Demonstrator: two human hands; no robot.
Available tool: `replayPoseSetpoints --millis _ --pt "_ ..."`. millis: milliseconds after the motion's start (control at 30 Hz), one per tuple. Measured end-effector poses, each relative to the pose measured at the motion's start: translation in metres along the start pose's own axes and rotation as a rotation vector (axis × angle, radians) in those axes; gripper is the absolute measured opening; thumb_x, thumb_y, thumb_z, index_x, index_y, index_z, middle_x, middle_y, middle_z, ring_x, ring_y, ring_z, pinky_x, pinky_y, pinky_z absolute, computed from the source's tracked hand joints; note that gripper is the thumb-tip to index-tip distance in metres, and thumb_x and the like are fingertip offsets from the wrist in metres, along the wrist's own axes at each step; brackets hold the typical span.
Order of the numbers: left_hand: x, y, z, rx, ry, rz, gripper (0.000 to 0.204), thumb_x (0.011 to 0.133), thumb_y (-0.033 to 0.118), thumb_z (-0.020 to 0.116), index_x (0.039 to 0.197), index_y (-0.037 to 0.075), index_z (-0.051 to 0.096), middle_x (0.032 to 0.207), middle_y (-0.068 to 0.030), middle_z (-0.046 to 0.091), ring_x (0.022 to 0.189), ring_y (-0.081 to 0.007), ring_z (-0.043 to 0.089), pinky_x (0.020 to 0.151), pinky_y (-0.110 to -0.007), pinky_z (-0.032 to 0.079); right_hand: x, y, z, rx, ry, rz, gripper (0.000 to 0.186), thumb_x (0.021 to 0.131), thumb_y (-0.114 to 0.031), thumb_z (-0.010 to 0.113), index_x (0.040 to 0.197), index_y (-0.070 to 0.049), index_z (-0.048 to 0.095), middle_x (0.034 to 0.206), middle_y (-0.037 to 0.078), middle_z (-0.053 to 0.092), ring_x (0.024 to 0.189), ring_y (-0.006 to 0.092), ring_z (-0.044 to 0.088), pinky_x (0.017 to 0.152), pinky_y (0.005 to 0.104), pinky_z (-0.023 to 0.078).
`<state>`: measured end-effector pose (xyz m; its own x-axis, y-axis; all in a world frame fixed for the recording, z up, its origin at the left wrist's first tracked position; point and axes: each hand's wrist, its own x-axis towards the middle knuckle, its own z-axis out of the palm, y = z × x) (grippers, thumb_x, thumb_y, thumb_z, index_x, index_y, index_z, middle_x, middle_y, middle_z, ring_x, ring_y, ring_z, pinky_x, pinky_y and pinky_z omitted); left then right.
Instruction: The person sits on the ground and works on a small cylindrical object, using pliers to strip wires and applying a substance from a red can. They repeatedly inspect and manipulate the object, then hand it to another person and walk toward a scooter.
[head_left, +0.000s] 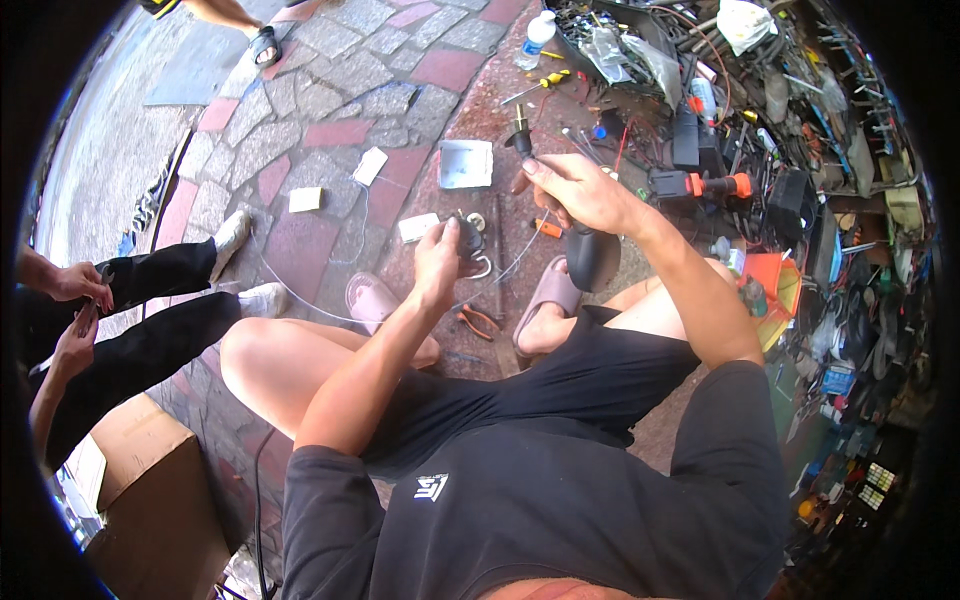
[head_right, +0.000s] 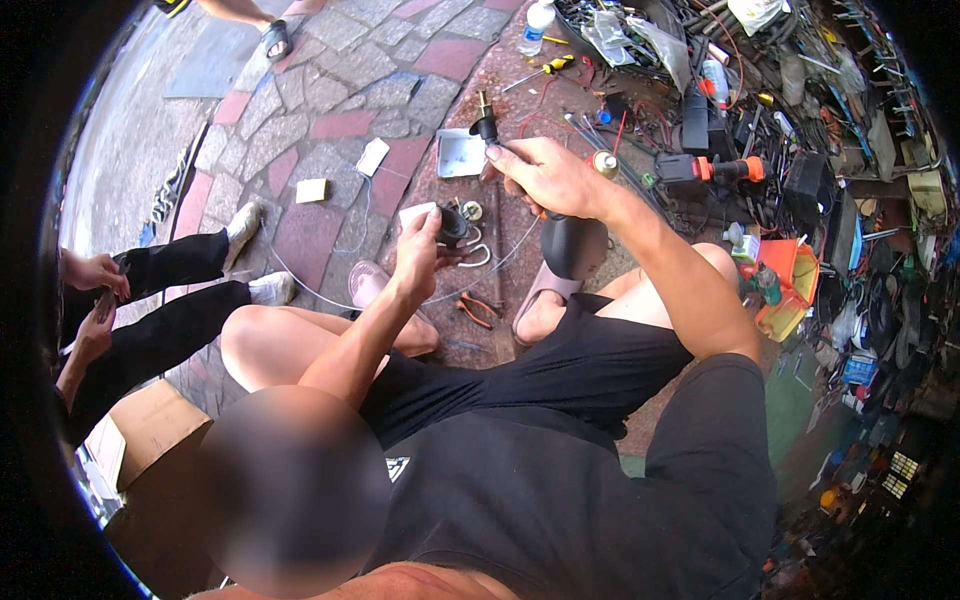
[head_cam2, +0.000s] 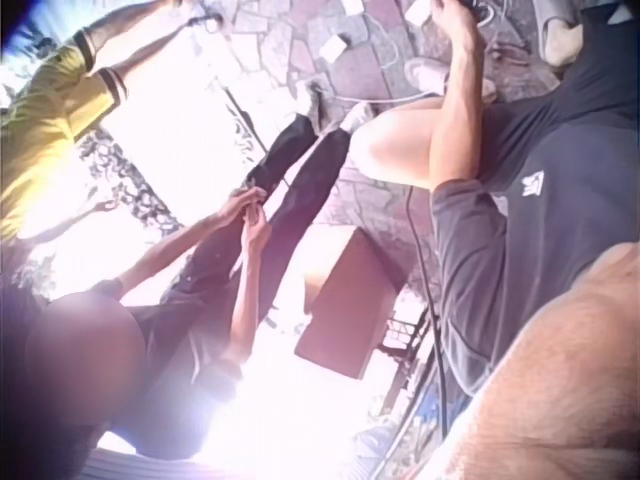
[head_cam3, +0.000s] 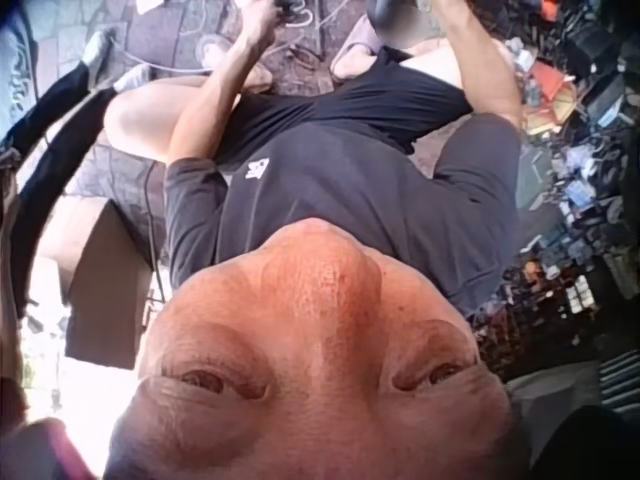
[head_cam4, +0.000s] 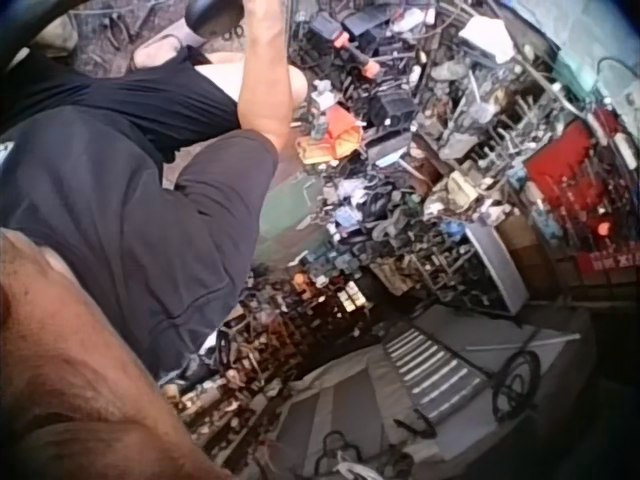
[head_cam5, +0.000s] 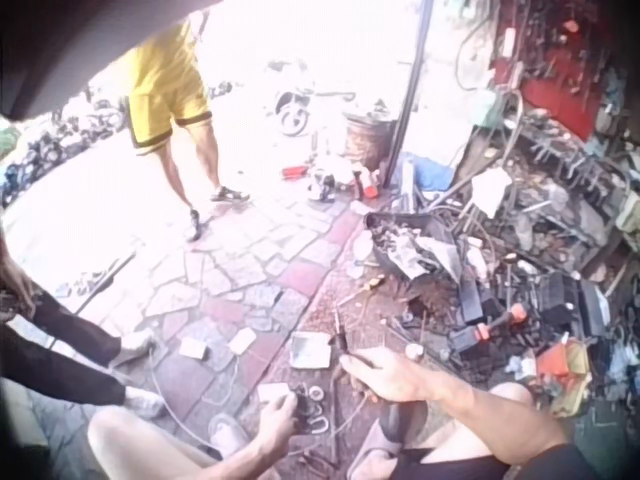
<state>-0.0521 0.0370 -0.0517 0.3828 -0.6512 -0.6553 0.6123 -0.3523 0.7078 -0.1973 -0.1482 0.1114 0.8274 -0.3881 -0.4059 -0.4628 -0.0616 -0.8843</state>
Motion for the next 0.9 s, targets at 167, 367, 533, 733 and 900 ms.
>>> replayPoseSetpoints --millis 167,367,533,733,900 --pt "-0.001 0.006 -0.002 -0.009 -0.022 0.016 0.036 0.11 0.036 0.05 0.13 0.007 0.057 0.099 -0.0112 0.073 0.071 -0.0251 0.074 0.057 -0.034 0.06 0.003 0.011 0.004 -0.002 -0.02 0.016 0.046 0.112 -0.039 0.047 0.108 0.001 0.068 0.072 -0.002 0.056 0.058 0.0056 0.052 0.054 0.0233 0.043" --pt "0.0 0.022 -0.006 -0.034 -0.142 0.05 0.037 0.109 0.038 0.048 0.116 0.005 0.063 0.1 -0.0107 0.073 0.082 -0.0253 0.075 0.067 -0.037 0.061 0.004 0.018 0.01 0.033 -0.064 0.062 0.046 0.112 -0.04 0.047 0.109 0.001 0.069 0.069 -0.002 0.055 0.057 0.0051 0.051 0.054 0.023 0.043" --pt "-0.006 0.042 -0.004 -0.132 -0.174 -0.049 0.035 0.107 0.034 0.047 0.114 0.005 0.065 0.104 -0.0119 0.074 0.091 -0.0281 0.075 0.076 -0.043 0.06 0.006 0.023 0.015 -0.257 -0.054 0.119 0.048 0.109 -0.045 0.052 0.106 0.0 0.068 0.07 0.007 0.06 0.062 0.0146 0.058 0.059 0.0326 0.049" --pt "-0.014 0.064 -0.002 -0.164 -0.239 -0.054 0.036 0.1 0.037 0.072 0.101 0.001 0.073 0.085 -0.0056 0.073 0.072 -0.0127 0.069 0.062 -0.028 0.054 0.001 0.026 0.017 -1.098 0.03 -0.125 0.035 0.099 -0.036 0.064 0.102 -0.002 0.069 0.09 0.024 0.072 0.089 0.0421 0.072 0.079 0.0502 0.057" --pt "-0.034 0.066 0.008 0.111 -0.218 0.116 0.031 0.099 0.028 0.074 0.107 -0.002 0.075 0.092 -0.0061 0.076 0.081 -0.0097 0.068 0.072 -0.025 0.052 0.003 0.025 -0.011 -1.439 -0.135 -0.337 0.023 0.088 -0.026 0.073 0.098 -0.005 0.071 0.085 0.017 0.073 0.082 0.0345 0.074 0.072 0.045 0.06"
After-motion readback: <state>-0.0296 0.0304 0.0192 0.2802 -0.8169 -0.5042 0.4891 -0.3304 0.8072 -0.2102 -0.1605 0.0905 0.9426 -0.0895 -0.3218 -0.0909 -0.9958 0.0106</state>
